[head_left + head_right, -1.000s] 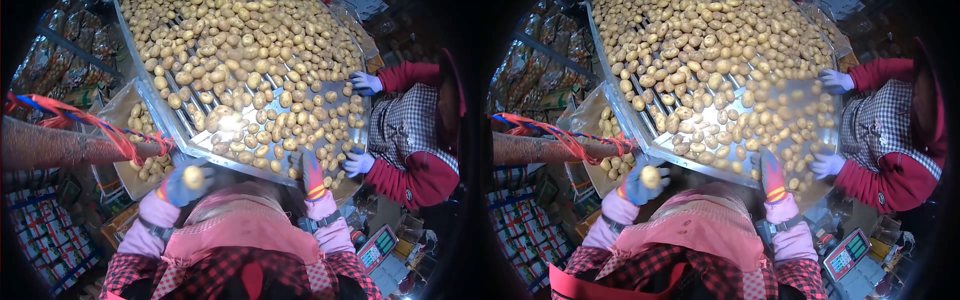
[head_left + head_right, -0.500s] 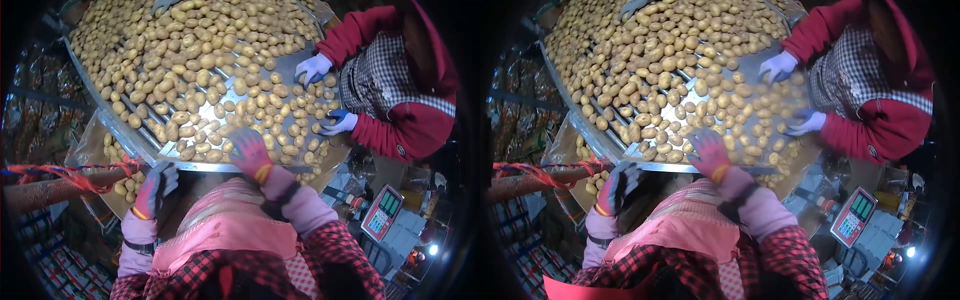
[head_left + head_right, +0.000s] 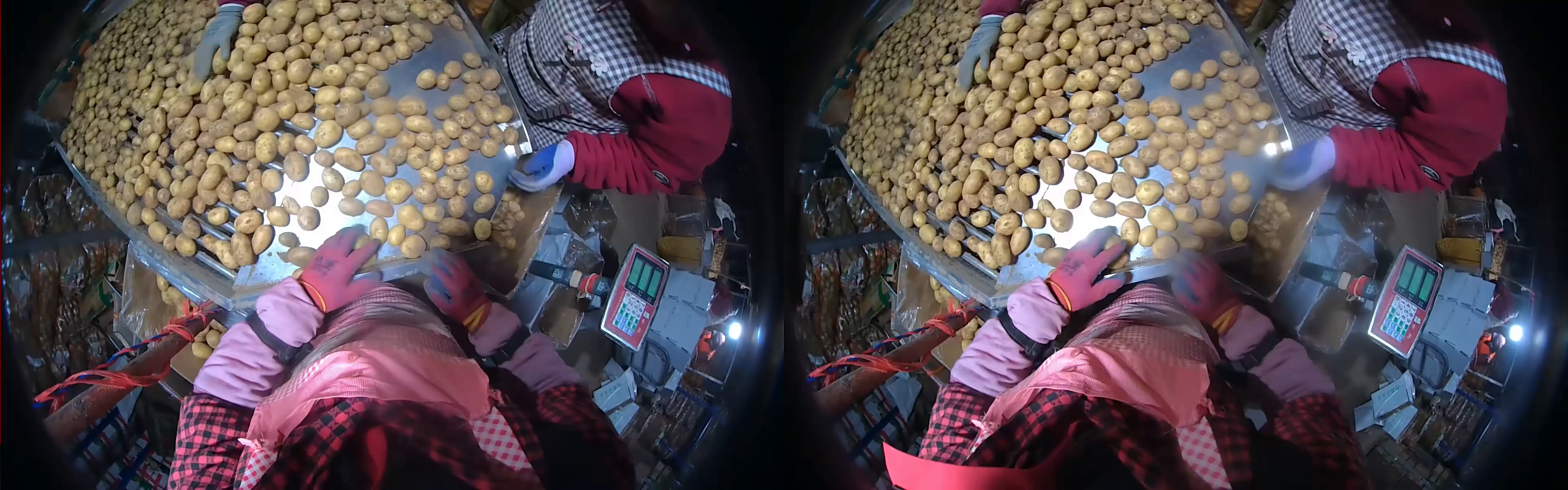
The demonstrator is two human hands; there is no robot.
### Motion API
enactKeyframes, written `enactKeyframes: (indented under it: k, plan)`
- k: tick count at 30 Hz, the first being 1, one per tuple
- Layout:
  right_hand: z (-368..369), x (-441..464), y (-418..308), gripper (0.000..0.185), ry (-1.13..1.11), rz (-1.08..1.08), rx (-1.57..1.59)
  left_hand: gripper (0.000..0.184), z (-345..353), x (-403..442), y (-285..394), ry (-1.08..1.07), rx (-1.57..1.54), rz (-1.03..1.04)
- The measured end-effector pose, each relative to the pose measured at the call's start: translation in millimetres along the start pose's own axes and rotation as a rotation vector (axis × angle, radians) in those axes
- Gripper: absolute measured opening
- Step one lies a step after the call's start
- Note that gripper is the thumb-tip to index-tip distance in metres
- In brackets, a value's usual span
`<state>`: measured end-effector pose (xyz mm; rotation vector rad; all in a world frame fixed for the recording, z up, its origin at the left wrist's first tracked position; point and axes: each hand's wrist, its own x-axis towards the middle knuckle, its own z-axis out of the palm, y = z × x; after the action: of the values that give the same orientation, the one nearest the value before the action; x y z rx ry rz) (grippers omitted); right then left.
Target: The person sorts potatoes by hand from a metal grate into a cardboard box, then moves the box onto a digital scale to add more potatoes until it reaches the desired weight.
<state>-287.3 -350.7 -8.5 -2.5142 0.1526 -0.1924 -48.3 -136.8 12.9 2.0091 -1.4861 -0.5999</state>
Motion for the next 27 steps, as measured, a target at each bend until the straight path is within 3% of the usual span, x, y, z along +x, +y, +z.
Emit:
enactKeyframes:
  k: [3,5,7,9,11,13,18,21,24,27]
  plan:
    - [-13.9,-11.3,-5.8,0.052,-0.060,0.064,-0.022,0.059,-20.0,20.6,-20.9,0.215,0.000,0.065]
    - [-9.9,-10.7,-6.8,0.051,-0.032,0.074,-0.007,0.058,-89.1,9.0,-36.5,0.327,0.713,-0.014]
    - [-6.9,-8.3,-8.5,0.050,-0.027,0.076,-0.015,0.062,-61.1,-11.4,-122.5,0.582,0.551,-0.598]
    - [-6.9,-5.8,-9.2,0.048,-0.044,0.083,-0.050,0.064,-42.3,-23.5,-116.5,0.519,0.707,-0.595]
    - [-3.4,-5.8,-3.8,0.048,-0.024,0.078,-0.064,0.065,-28.7,-31.0,-96.8,0.546,0.521,-0.509]
    - [-1.9,-8.4,-5.2,0.049,-0.038,0.086,-0.070,0.065,-20.5,-37.0,-60.3,0.446,0.621,-0.474]
    - [-3.8,-3.2,-0.4,0.051,-0.119,0.130,-0.128,0.061,-9.8,-66.5,-34.2,0.342,0.418,-0.256]
    - [-4.5,12.9,-0.3,0.053,0.067,0.098,0.045,0.059,-11.6,-92.6,-39.5,0.348,0.393,-0.269]
    - [3.2,44.9,18.0,0.062,0.268,0.116,-0.311,0.056,-14.5,-111.0,-38.4,0.397,0.411,-0.333]
    - [-1.6,113.8,41.8,0.073,0.267,0.196,-0.458,0.054,-21.3,-111.8,-33.4,0.459,0.420,-0.341]
